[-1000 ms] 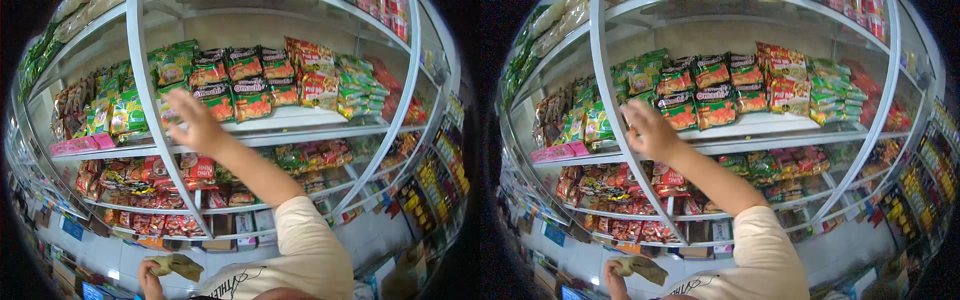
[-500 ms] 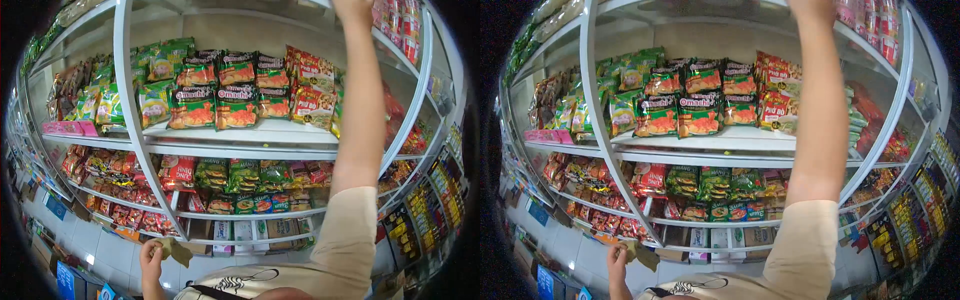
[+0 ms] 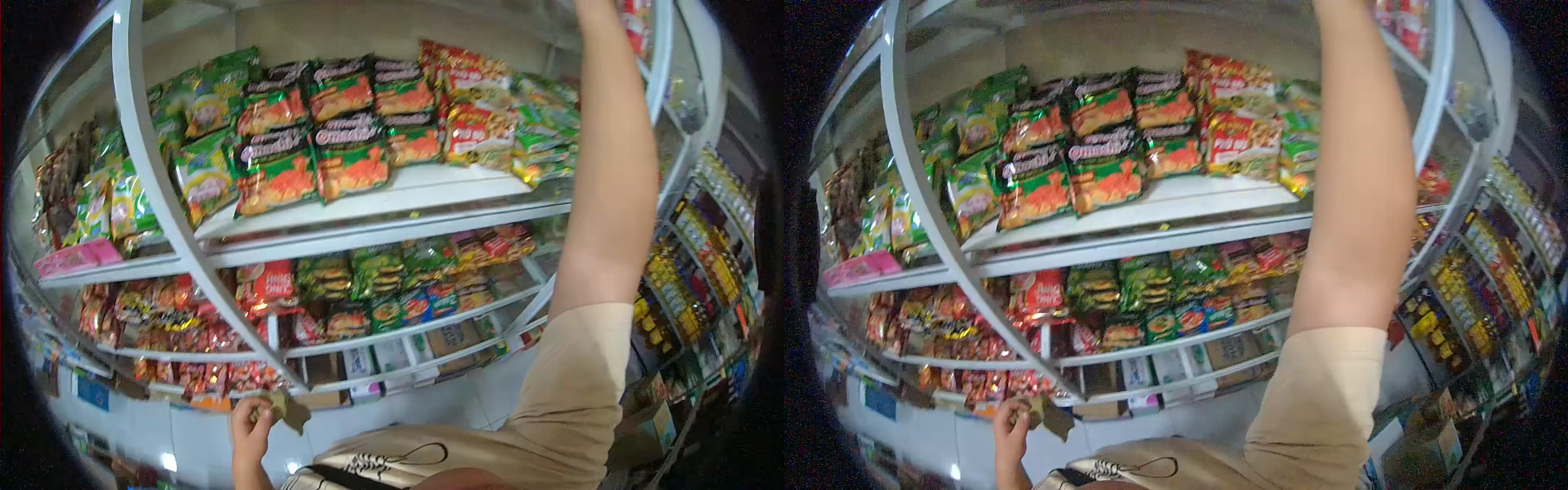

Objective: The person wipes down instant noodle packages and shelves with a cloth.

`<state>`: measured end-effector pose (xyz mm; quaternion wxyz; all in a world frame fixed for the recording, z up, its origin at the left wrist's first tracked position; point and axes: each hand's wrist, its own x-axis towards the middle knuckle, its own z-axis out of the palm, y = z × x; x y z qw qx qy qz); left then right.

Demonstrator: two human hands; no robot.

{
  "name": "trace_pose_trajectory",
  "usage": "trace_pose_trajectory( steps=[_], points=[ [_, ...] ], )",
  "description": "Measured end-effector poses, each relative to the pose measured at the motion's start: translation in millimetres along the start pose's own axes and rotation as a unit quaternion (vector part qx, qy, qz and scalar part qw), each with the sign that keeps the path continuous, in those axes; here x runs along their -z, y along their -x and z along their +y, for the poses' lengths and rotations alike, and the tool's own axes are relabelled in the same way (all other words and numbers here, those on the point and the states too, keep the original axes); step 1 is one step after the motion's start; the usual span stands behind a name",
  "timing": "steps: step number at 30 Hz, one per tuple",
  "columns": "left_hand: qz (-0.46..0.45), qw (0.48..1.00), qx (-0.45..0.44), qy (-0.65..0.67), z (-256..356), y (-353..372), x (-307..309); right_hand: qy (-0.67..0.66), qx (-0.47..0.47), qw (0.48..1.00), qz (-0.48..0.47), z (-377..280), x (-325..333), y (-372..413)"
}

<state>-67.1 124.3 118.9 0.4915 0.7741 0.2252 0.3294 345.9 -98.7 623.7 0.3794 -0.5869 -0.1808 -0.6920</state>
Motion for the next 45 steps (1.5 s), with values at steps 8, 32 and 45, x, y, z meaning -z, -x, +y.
trace_pose_trajectory(
  steps=[8, 32, 45],
  points=[
    [-0.064, 0.995, 0.020, 0.077, -20, -30, 7, -0.287, 0.107, 0.947, -0.096, -14, 86, 23],
    [-0.564, 0.817, -0.003, -0.118, -84, -16, -52, -0.074, -0.032, 0.975, -0.207, 30, 56, 347],
    [-0.369, 0.907, -0.104, -0.173, -87, -11, -65, -0.007, 0.011, 0.969, -0.246, 52, 57, 288]
  ],
)
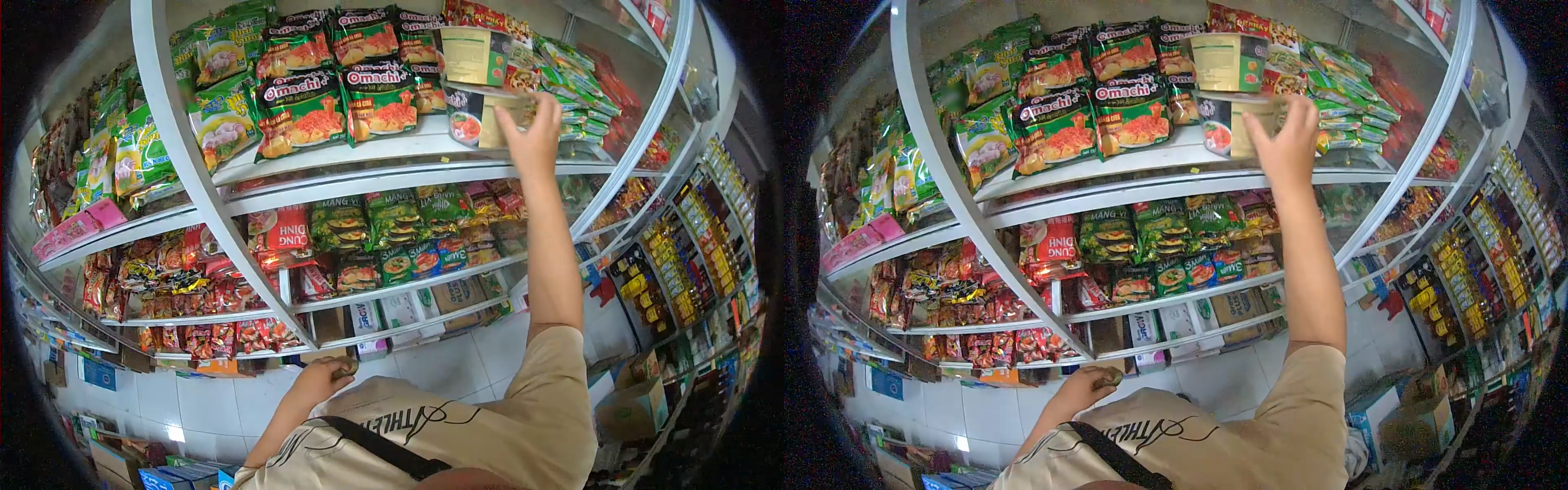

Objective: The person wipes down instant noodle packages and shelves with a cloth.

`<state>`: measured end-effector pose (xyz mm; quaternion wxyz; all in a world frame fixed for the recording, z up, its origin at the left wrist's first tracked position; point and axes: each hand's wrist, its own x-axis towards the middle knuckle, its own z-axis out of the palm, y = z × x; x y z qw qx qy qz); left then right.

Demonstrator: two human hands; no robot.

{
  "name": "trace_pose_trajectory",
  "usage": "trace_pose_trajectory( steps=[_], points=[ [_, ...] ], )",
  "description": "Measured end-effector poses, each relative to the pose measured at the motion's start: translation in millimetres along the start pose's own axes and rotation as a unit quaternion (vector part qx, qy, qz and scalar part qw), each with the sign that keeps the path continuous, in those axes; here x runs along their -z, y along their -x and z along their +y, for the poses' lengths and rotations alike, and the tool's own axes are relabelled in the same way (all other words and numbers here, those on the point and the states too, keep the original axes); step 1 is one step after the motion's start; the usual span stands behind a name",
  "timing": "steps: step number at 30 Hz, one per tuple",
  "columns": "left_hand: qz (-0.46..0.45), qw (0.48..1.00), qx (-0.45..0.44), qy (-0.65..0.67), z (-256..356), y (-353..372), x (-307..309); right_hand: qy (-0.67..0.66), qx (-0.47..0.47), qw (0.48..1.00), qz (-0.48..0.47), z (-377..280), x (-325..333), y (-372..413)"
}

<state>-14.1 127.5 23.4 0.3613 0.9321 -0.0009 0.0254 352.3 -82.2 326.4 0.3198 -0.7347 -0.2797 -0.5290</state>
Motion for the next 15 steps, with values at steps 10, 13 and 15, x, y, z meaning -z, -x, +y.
trace_pose_trajectory(
  steps=[10, 13, 15],
  points=[
    [0.094, 0.990, 0.102, 0.038, -5, 20, 2, -0.031, 0.041, 0.977, -0.207, -1, 3, -34],
    [0.098, 0.989, 0.105, 0.037, -3, 25, 1, -0.010, 0.034, 0.985, -0.171, -2, -15, -20],
    [0.102, 0.988, 0.107, 0.036, -4, 27, 1, -0.011, 0.032, 0.983, -0.178, 0, -15, -22]
  ],
)
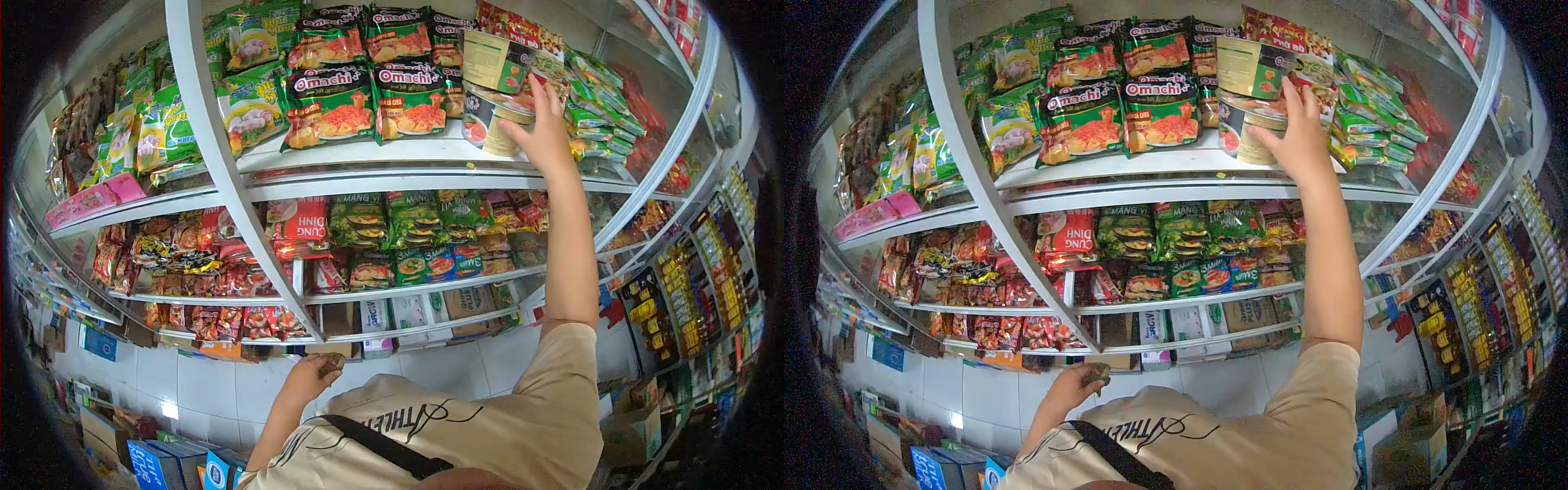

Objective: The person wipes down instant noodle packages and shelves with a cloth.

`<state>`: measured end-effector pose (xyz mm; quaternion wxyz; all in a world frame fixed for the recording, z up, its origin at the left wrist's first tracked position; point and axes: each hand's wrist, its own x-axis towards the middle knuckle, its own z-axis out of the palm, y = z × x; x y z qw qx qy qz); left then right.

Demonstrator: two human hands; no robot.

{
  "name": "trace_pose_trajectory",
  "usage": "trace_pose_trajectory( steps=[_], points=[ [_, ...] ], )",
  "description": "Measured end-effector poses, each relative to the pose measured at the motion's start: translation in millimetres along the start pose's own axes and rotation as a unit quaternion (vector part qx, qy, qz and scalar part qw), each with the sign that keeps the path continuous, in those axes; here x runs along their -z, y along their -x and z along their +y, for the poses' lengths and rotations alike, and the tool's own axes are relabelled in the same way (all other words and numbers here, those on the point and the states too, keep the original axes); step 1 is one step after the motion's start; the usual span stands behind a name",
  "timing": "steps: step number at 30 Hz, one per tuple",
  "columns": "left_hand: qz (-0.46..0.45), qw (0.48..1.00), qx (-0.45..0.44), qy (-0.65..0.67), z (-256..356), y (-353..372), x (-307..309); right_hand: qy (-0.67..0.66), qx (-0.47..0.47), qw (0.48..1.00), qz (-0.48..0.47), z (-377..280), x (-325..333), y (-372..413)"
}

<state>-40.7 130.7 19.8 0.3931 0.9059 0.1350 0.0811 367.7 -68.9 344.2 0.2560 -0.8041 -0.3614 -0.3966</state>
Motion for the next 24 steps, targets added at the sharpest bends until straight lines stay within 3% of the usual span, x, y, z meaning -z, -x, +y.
trace_pose_trajectory(
  steps=[5, 6, 9, 10, 13, 17, 18, 20, 23, 24],
  points=[
    [0.009, 0.999, 0.034, -0.021, 11, 3, 8, -0.114, -0.023, 0.991, 0.070, -5, 14, -40],
    [0.018, 0.999, 0.029, -0.013, 11, 4, 7, -0.052, -0.011, 0.995, 0.086, -3, 9, -50],
    [0.034, 0.999, 0.020, -0.006, 13, 6, 6, 0.000, 0.059, 0.997, 0.057, 8, -13, -77],
    [0.036, 0.999, 0.021, -0.011, 17, 7, 8, -0.008, 0.011, 0.999, 0.041, 4, -14, -80],
    [0.052, 0.998, 0.024, -0.016, 14, 11, 8, -0.062, 0.024, 0.997, 0.027, 3, -7, -81],
    [0.058, 0.995, 0.072, 0.026, 10, 18, 9, -0.073, 0.077, 0.981, 0.166, -5, 10, -67],
    [0.073, 0.989, 0.098, 0.086, 1, 18, 6, -0.049, 0.109, 0.964, 0.237, -2, 12, -65],
    [0.097, 0.963, 0.148, 0.202, -21, 18, -2, -0.189, 0.099, 0.951, 0.222, -22, 29, -45],
    [0.145, 0.827, 0.207, 0.502, -6, 13, 8, -0.385, 0.099, 0.896, 0.197, -74, 35, 14],
    [0.133, 0.809, 0.196, 0.539, 3, 9, 15, -0.397, 0.099, 0.899, 0.155, -93, 33, 42]
  ],
)
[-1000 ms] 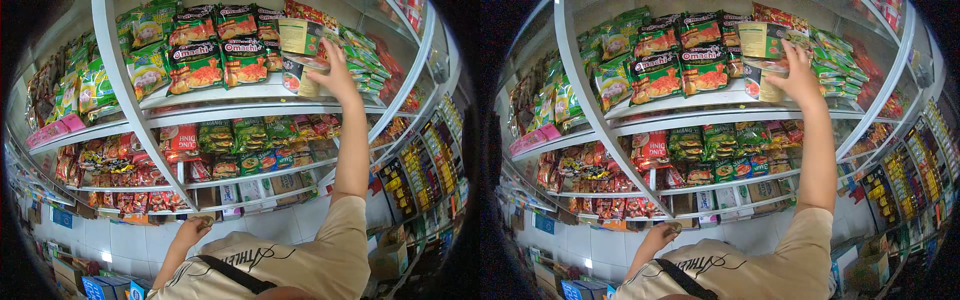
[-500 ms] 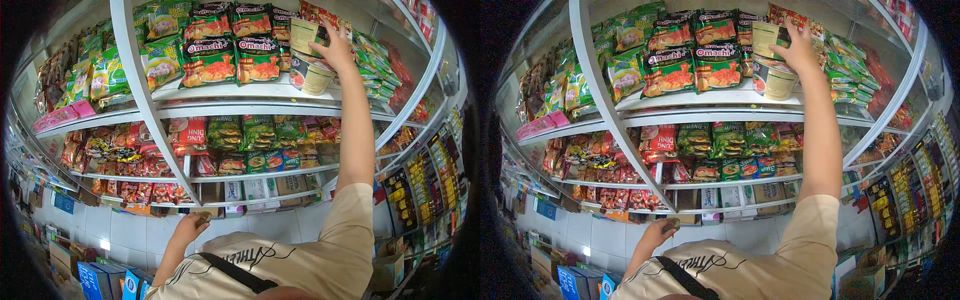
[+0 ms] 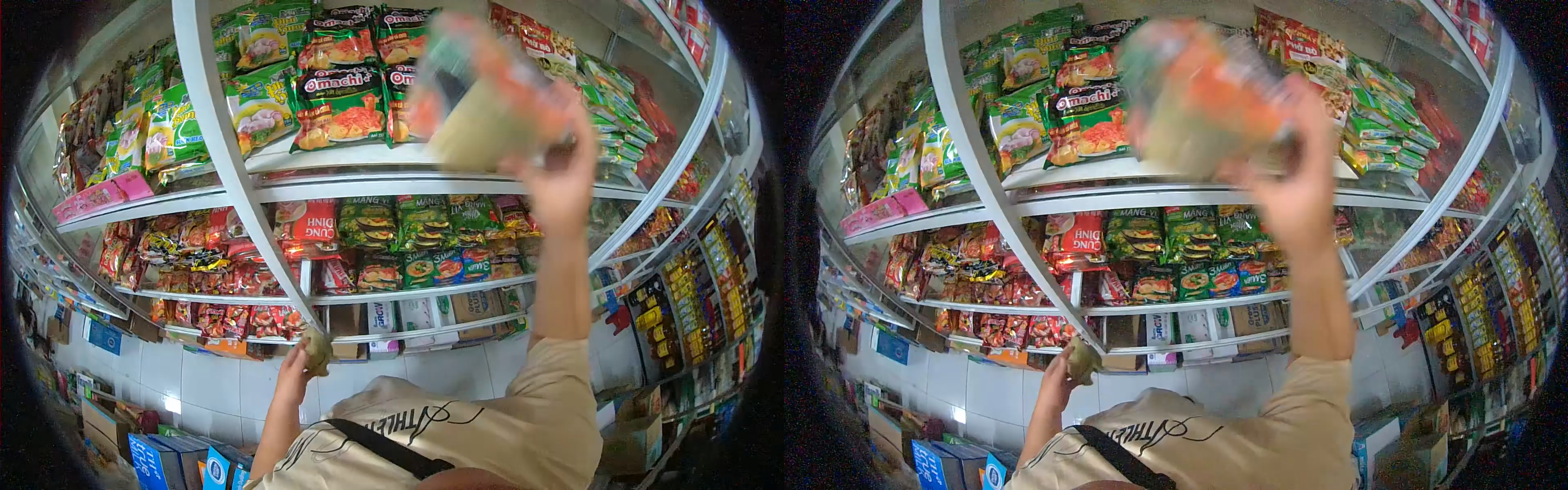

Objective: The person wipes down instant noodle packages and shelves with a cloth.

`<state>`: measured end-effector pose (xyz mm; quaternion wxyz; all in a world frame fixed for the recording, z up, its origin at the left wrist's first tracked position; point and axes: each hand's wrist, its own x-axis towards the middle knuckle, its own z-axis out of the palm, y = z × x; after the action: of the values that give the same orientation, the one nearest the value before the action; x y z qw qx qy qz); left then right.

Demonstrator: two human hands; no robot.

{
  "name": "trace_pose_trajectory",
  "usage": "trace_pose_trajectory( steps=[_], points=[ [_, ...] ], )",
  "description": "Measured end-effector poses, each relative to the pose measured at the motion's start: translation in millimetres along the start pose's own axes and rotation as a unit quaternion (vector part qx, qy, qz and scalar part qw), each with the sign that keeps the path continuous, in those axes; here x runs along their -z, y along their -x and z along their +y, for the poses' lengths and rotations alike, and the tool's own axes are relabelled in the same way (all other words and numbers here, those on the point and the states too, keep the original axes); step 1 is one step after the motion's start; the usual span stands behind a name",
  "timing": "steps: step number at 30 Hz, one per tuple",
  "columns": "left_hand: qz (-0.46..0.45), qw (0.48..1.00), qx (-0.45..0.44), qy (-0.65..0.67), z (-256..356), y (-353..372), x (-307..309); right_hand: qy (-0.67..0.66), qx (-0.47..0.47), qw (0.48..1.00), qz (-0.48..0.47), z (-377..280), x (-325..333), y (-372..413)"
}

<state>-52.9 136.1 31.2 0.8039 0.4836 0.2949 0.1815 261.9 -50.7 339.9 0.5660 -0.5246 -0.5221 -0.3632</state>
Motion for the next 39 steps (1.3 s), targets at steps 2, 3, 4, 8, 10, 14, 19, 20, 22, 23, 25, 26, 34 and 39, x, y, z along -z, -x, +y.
trace_pose_trajectory(
  steps=[2, 3, 4, 8, 10, 14, 19, 20, 22, 23, 25, 26, 34, 39],
  points=[
    [-0.031, 0.993, -0.016, 0.115, 11, 2, -14, 0.017, 0.020, 0.989, -0.148, -29, -19, 48],
    [-0.046, 0.983, -0.024, 0.174, 17, 3, -20, 0.022, 0.031, 0.975, -0.219, -44, -28, 72],
    [-0.075, 0.978, -0.006, 0.193, 25, 3, -24, -0.095, 0.001, 0.957, -0.273, -44, -45, 105],
    [-0.129, 0.917, -0.027, 0.376, 62, 8, -62, -0.267, -0.050, 0.902, -0.336, -57, -103, 224],
    [-0.132, 0.916, -0.017, 0.378, 53, 3, -57, -0.215, -0.037, 0.920, -0.326, -62, -100, 233],
    [-0.184, 0.888, -0.026, 0.421, 46, -3, -58, -0.285, -0.166, 0.905, -0.269, -61, -107, 259],
    [-0.214, 0.871, -0.036, 0.441, 58, -17, -64, -0.441, -0.430, 0.673, -0.410, -61, -131, 227],
    [-0.208, 0.868, -0.031, 0.450, 55, -21, -57, -0.468, -0.476, 0.618, -0.415, -63, -138, 227],
    [-0.196, 0.860, -0.021, 0.470, 43, -28, -46, -0.437, -0.485, 0.623, -0.430, -61, -133, 247],
    [-0.189, 0.858, -0.019, 0.478, 36, -31, -39, -0.408, -0.473, 0.638, -0.450, -50, -132, 275],
    [-0.178, 0.852, -0.008, 0.493, 24, -32, -28, -0.373, -0.502, 0.616, -0.479, -36, -131, 308],
    [-0.175, 0.848, 0.000, 0.500, 19, -34, -23, -0.365, -0.544, 0.580, -0.485, -34, -131, 314],
    [-0.206, 0.865, 0.019, 0.457, 27, -28, 12, -0.358, -0.685, 0.583, -0.250, -18, -134, 330],
    [-0.140, 0.887, 0.073, 0.434, 17, -22, 42, -0.243, -0.605, 0.758, 0.028, -47, -137, 278]
  ],
)
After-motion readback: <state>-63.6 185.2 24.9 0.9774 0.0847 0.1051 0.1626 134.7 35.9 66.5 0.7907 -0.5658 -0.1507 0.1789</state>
